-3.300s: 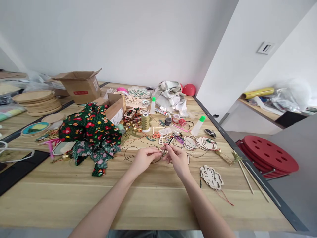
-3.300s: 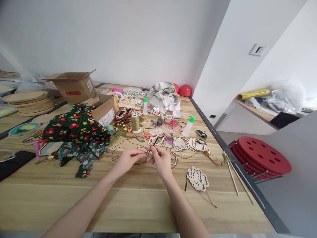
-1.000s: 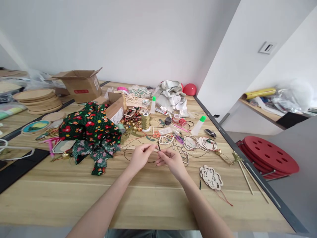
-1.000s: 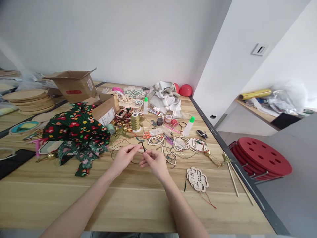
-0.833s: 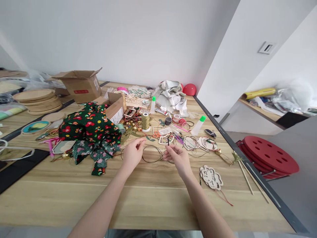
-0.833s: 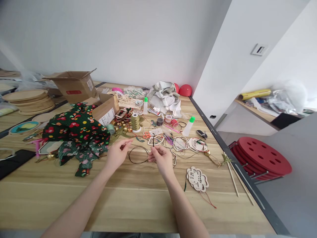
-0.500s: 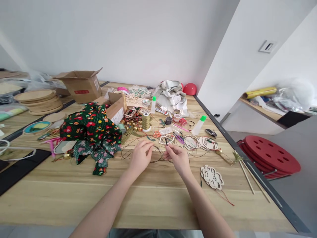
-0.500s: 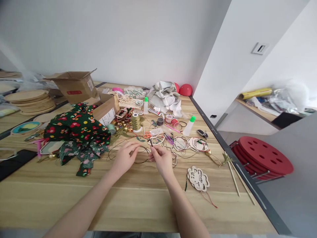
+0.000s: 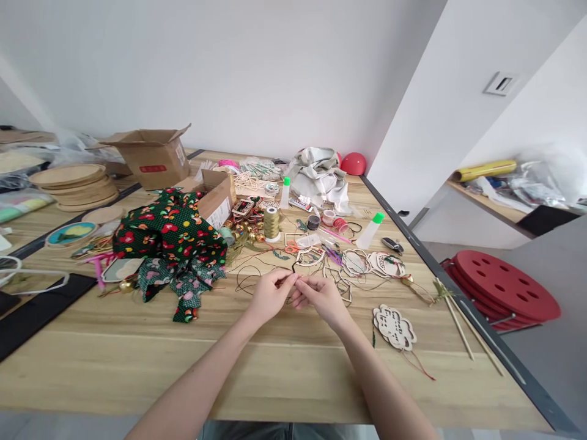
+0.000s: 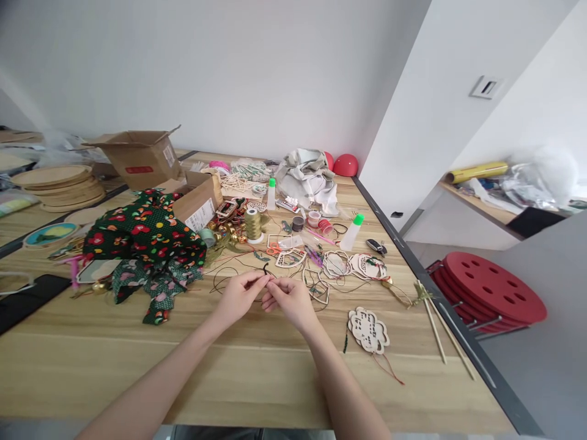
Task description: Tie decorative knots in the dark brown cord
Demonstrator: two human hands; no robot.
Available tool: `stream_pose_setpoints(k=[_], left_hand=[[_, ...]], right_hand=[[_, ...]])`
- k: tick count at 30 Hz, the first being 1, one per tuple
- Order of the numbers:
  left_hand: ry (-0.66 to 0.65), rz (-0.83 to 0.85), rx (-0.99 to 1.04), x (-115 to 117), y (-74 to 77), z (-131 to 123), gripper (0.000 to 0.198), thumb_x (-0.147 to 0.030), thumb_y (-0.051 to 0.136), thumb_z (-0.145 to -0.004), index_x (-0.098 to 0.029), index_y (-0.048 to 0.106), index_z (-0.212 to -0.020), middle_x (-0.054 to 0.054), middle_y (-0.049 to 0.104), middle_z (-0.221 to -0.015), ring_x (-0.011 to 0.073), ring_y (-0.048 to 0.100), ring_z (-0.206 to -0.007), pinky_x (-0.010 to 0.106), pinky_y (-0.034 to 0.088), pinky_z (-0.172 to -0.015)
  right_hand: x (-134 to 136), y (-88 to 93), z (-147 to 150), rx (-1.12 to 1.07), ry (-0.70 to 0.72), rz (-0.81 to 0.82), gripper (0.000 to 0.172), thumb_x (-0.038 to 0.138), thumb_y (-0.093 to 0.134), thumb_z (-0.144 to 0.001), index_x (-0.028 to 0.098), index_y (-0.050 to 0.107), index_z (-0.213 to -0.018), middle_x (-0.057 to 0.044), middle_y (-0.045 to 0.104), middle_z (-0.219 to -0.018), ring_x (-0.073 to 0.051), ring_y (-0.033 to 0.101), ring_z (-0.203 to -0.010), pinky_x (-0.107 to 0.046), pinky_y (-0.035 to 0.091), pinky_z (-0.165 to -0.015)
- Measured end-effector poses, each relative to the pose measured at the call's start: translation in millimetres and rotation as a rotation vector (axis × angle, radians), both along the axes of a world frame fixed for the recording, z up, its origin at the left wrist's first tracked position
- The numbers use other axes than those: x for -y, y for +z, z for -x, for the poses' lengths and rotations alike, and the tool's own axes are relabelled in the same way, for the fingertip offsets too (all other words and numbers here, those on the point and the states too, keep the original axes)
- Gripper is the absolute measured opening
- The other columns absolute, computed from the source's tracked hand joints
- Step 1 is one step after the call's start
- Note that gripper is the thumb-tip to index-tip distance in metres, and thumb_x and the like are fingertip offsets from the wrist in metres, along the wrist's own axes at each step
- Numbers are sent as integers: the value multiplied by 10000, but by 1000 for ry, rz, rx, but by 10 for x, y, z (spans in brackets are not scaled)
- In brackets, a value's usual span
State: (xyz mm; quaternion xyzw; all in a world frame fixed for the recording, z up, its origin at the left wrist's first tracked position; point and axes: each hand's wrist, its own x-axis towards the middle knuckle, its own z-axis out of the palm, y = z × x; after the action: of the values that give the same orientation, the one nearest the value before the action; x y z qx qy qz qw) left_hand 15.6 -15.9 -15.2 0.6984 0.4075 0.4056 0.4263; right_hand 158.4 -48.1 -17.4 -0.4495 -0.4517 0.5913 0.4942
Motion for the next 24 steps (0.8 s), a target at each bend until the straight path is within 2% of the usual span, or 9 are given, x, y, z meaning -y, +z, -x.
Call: stream_pose_setpoints(k=[5, 9, 12, 16, 19, 24], left_hand=[[35, 131, 133, -20, 4, -4, 275, -357, 561, -798, -133, 719, -827, 56, 683, -764, 201, 607, -765, 260, 458, -674], [19, 205, 217, -11, 5, -20, 281, -376, 595, -770, -130, 721, -822, 56, 677, -742, 186, 594, -706, 247, 455, -601], [33, 265, 269, 7, 16, -33, 311, -409, 621, -744, -122, 718, -814, 49, 648, -670, 144, 540, -582, 213, 399, -484], [63, 343, 322, 40, 51, -51, 322, -412, 636, -730, -115, 704, -834, -8, 536, -541, 68, 365, -417, 183, 259, -381], [49, 394, 379, 65, 80, -66, 318, -395, 630, -736, -116, 685, -878, -50, 446, -508, 39, 261, -382, 175, 191, -361], [98, 405, 404, 101, 114, -85, 335, -406, 632, -736, -108, 675, -882, -60, 402, -509, 33, 247, -384, 170, 179, -352]], right_hand=[[14, -16, 26, -48, 12, -9, 310, 408, 668, -724, 131, 640, -860, -48, 679, -686, -174, 655, -562, -305, 561, -554], [33, -50, 46, 48, 14, -92, 201, 330, 616, -769, 151, 634, -858, -34, 659, -686, -169, 643, -594, -304, 555, -580], [53, -52, 53, 166, 16, -159, 180, 297, 568, -809, 160, 645, -896, -22, 642, -660, -153, 618, -568, -283, 542, -569], [80, -22, 49, 277, -10, -198, 242, 324, 520, -850, 157, 652, -966, -4, 605, -566, -135, 565, -465, -247, 499, -473], [99, 8, 42, 330, -31, -219, 278, 346, 510, -859, 151, 646, -1004, 6, 586, -518, -128, 535, -408, -233, 472, -429], [131, 63, 61, 411, -58, -258, 295, 350, 474, -878, 160, 645, -1025, 12, 575, -495, -122, 531, -387, -219, 463, -417]])
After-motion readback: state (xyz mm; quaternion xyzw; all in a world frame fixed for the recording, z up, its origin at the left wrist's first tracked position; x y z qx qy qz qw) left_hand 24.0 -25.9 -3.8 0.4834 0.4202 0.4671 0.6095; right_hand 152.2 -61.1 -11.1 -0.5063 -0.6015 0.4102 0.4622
